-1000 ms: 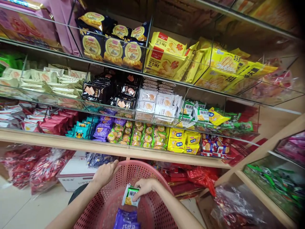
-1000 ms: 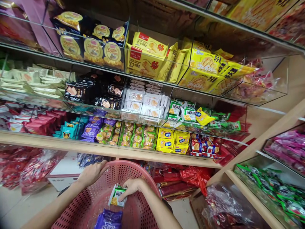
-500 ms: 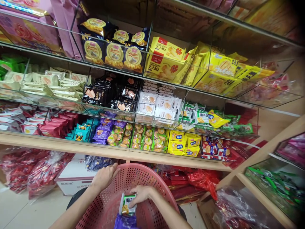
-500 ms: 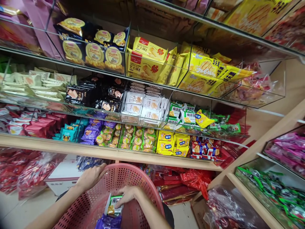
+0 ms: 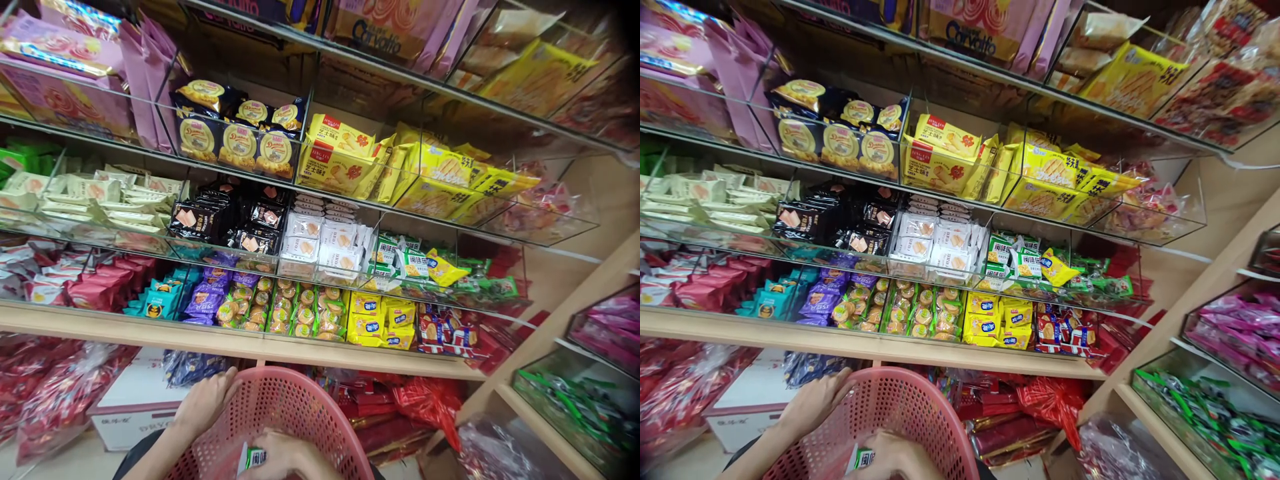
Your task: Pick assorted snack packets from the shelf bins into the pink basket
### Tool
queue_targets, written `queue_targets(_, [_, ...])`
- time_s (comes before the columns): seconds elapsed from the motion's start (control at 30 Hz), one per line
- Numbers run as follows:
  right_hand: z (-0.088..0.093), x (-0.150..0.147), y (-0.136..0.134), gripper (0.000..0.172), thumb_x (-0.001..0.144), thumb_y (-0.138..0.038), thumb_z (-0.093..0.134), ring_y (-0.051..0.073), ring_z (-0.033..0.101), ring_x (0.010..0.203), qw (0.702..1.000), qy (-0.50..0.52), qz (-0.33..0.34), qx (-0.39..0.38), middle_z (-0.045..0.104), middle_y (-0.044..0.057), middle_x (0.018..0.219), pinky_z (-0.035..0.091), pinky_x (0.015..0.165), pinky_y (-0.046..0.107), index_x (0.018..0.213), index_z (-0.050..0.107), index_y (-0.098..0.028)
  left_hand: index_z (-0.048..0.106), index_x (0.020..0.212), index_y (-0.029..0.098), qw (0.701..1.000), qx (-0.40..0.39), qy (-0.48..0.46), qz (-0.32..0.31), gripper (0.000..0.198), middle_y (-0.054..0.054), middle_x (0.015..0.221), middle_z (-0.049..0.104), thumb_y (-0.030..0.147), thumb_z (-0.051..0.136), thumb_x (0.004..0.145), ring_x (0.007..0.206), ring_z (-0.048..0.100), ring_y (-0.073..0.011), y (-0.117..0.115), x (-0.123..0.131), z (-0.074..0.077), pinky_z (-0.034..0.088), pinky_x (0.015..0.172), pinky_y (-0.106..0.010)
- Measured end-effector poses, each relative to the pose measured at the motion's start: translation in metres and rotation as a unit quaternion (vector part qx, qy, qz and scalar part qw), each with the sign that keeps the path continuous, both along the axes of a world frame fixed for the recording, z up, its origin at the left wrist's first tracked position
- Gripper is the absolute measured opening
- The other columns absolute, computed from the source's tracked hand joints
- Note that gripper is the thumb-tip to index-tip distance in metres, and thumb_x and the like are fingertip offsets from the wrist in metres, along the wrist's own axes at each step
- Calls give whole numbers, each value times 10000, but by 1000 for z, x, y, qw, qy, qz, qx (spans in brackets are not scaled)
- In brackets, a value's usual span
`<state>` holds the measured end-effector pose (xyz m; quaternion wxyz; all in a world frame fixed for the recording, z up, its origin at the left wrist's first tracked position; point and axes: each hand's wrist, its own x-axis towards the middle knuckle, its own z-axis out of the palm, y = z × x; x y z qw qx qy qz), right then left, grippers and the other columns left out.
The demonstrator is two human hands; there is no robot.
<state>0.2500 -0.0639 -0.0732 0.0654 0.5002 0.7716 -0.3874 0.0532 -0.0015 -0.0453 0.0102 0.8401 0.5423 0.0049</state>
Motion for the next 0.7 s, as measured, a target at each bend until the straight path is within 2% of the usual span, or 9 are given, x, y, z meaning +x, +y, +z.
queue_targets(0.13, [10,4,-13,745,646,-684,563,299,467,1223,995,61,-78,-1,506,64,1340,367,1018,474,1284,484,-307,469,1266,143,1000,-7,1,5,422,-157,1093,664,309,237,954,949,655,-301,2,-3,-6,510,779,-431])
queue_targets(0.2, [20,8,-17,756,630,-677,587,328,426,1255,992,60,-109,-8,481,60,1359,350,1019,518,1292,464,-334,481,1267,154,1000,-14,-5,1,422,-165,1172,631,273,244,939,987,642,-294,4,-4,-9,497,816,-430])
queue_targets(0.3, [49,20,-17,781,664,-665,571,377,313,1320,987,57,-137,58,412,80,1411,273,1050,573,1340,406,-312,498,1262,166,1000,-19,-18,-1,434,-164,1238,594,236,252,912,1028,624,-291,6,-6,-11,480,854,-439])
queue_targets(0.37, [82,36,-16,686,750,-601,529,327,340,1314,977,91,-134,135,403,71,1422,273,1077,495,1348,397,-292,498,1262,180,999,-21,-39,10,434,-151,1205,619,263,261,908,1027,628,-280,7,-6,-11,479,867,-428])
queue_targets(0.47, [147,72,-15,457,836,-485,497,224,502,1170,949,153,-103,256,536,56,1280,376,1014,349,1233,524,-260,518,1234,215,997,-22,-66,18,407,-123,1174,642,327,310,902,1026,636,-256,7,-6,-9,480,887,-389])
queue_targets(0.57, [221,120,-12,309,884,-394,456,198,548,1071,888,146,-106,423,600,56,1145,420,957,348,1118,585,-238,529,1222,219,998,-21,-65,16,397,-118,1169,647,346,364,884,1032,634,-254,7,-6,-10,474,906,-386])
queue_targets(0.63, [267,157,-6,292,893,-377,441,198,584,956,832,99,-132,530,622,63,1045,446,907,375,1103,580,-228,529,1226,210,998,-19,-61,19,402,-126,1183,640,326,370,876,1033,634,-261,8,-7,-11,472,908,-405])
queue_targets(0.7, [305,193,3,298,898,-356,419,217,573,979,782,31,-161,602,607,87,1064,443,904,397,1112,567,-209,533,1226,200,998,-18,-61,15,406,-134,1192,634,303,351,878,1033,634,-263,8,-7,-12,476,899,-410])
